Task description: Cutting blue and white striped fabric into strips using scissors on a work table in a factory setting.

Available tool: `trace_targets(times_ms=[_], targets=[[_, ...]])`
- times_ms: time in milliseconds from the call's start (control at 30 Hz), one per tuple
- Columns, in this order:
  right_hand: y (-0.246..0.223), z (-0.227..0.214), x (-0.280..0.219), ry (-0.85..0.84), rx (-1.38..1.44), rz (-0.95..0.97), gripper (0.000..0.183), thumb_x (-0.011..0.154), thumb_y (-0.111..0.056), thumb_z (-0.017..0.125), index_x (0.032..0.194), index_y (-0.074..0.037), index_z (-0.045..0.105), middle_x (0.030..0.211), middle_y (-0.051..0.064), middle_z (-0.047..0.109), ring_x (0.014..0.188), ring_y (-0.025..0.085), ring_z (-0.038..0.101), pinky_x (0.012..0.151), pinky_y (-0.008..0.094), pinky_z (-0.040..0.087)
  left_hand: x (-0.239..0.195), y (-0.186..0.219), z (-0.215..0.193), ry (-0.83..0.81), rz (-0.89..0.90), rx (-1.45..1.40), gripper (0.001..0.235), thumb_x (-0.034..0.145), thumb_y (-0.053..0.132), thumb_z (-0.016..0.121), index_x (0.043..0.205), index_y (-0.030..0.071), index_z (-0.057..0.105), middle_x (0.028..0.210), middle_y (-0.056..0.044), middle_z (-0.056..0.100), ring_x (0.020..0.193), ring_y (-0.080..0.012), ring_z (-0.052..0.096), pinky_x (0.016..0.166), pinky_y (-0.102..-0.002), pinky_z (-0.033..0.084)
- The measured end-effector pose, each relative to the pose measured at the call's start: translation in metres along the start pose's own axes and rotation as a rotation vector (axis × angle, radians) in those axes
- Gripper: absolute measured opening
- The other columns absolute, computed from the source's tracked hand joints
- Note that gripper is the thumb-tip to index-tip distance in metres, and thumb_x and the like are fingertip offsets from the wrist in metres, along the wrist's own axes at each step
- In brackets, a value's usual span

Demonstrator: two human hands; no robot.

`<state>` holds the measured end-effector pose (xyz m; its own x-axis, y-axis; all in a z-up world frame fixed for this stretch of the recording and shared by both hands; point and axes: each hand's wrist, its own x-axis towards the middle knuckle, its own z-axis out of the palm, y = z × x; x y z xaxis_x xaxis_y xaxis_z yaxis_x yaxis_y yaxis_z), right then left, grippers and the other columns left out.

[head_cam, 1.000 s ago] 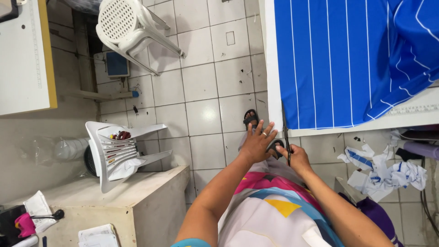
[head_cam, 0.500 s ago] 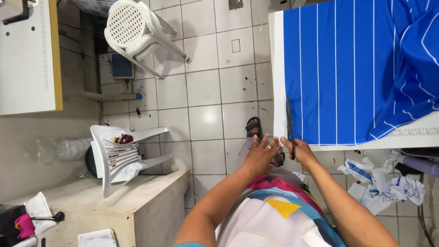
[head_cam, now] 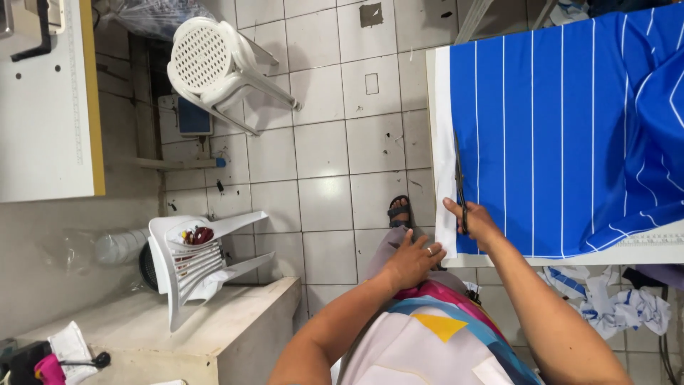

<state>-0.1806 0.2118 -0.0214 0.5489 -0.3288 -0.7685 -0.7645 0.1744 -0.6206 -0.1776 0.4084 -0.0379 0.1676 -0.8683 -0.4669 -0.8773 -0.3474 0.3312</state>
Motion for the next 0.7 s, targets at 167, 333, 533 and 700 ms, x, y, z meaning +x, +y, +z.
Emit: trace_targets(times_ms=[167,333,533,700], targets=[[0.011,-0.001,0.022,0.082,0.031,-0.043,0.048,0.074,-0.043,0.084,0.066,-0.004,0.057,0.048,0.009,0.048,0.039,0.019,0.053,0.033,0.023,0.031,0.004,-0.016,0.001,0.054,0.114,0.012,0.055,0.084,0.018,0.061,0.138,0.018,0.05,0.137,0.0,0.054,0.13,-0.031,0.043,0.11,-0.062,0.031],[-0.051,-0.004,0.015,0.028,0.007,0.003,0.051,0.077,-0.052,0.078,0.073,-0.006,0.056,0.055,0.007,0.049,0.045,0.018,0.055,0.032,0.023,0.032,0.003,-0.027,-0.013,0.03,0.179,0.0,0.047,0.089,0.014,0.054,0.135,0.021,0.051,0.135,0.003,0.056,0.128,-0.0282,0.046,0.109,-0.059,0.036],[-0.042,-0.001,0.05,0.065,0.052,-0.061,0.047,0.075,-0.041,0.084,0.064,-0.006,0.055,0.049,0.007,0.048,0.039,0.018,0.052,0.034,0.023,0.03,0.006,-0.04,-0.022,-0.046,0.259,0.017,0.048,0.09,0.01,0.051,0.137,0.024,0.051,0.139,0.005,0.055,0.13,-0.0262,0.045,0.109,-0.057,0.037],[-0.074,-0.003,0.053,0.038,0.058,-0.021,0.05,0.078,-0.051,0.079,0.071,-0.007,0.057,0.053,0.007,0.05,0.043,0.018,0.055,0.033,0.024,0.032,0.003,-0.046,-0.039,-0.071,0.312,0.026,0.048,0.093,0.011,0.049,0.139,0.026,0.047,0.14,0.006,0.054,0.135,-0.0246,0.04,0.111,-0.055,0.035]])
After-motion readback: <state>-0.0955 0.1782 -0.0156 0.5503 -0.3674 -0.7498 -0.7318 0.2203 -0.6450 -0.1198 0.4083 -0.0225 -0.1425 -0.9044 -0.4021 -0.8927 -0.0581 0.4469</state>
